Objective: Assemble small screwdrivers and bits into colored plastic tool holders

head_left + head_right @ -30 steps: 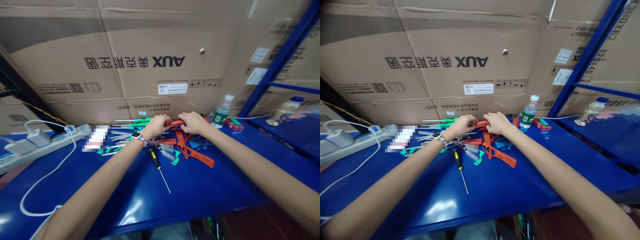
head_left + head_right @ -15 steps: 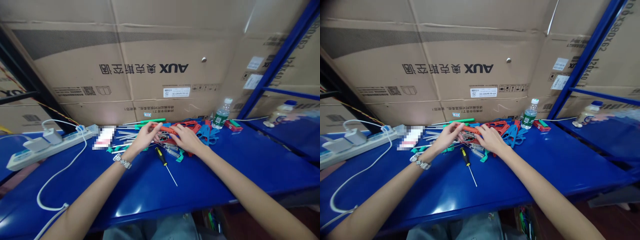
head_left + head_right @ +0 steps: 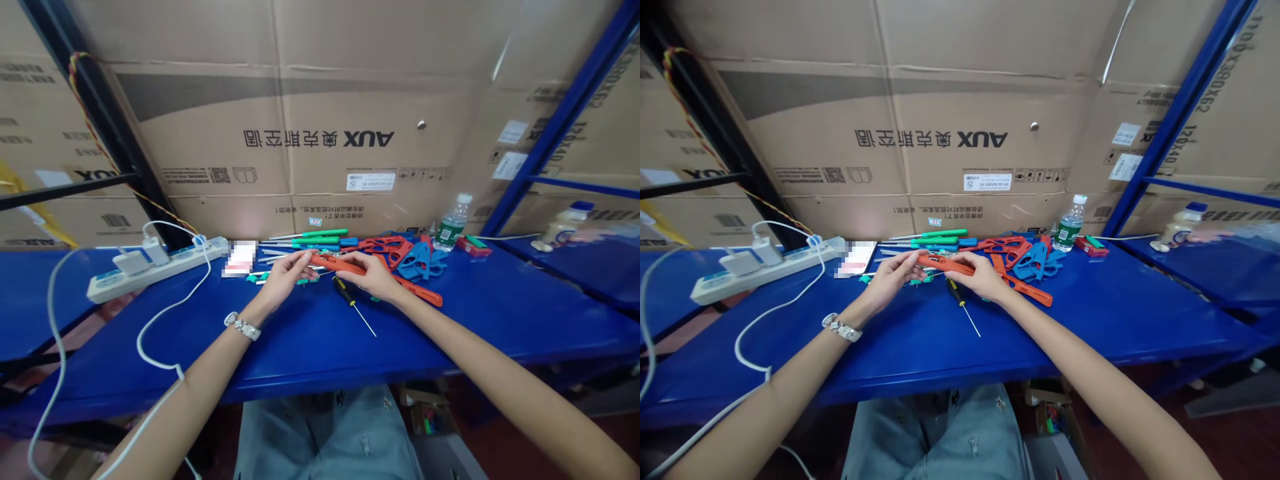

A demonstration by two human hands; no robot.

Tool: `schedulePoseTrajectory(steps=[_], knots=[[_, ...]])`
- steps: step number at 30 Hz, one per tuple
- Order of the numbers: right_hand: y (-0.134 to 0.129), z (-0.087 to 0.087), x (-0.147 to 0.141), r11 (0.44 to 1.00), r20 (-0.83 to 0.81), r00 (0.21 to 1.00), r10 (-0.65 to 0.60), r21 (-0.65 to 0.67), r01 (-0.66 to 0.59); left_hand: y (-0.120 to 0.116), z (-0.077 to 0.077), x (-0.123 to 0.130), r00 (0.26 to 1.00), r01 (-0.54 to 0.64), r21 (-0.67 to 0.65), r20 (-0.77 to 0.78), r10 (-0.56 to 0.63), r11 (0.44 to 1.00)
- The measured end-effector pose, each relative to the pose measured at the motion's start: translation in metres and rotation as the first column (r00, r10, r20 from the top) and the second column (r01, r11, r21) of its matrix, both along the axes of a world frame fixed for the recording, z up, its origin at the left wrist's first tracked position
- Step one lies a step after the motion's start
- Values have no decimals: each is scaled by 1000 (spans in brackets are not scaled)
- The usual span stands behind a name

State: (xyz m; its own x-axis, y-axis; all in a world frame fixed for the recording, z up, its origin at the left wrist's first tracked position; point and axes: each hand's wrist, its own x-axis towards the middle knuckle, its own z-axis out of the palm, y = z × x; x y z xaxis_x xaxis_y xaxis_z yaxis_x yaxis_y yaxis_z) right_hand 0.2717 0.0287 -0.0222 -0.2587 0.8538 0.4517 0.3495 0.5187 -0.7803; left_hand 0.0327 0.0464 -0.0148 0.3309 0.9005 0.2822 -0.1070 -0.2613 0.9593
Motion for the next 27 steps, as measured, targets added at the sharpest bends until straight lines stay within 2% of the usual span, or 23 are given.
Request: schedulePoseTrajectory(steps=[5,9,12,18,21,24,27], knots=[[-1,-1,4,999,-105,994,30,-40,-35,-5,-2,6,992,60,-16,112,-57,998],[2,1,8,985,-168,985,28,-162,-56,-5,-6,9,984,57,-53,171,-47,997],[3,6,13,978,-194,981,-21,-210,-21,-3,-9,9,985,25,-65,172,-13,998],[5,9,23,979,-150,981,-123,-180,95,0,-10,7,988,-1,-90,155,15,996],[6,6,23,971,-140,986,-93,-230,58,0,-9,8,990,-5,-88,140,17,996],[6,4,19,969,-225,973,-49,-246,-8,-2,-7,8,991,-6,-98,136,19,995],[5,6,17,971,-274,961,-46,-237,-21,-3,-6,7,989,-17,-128,147,36,992]])
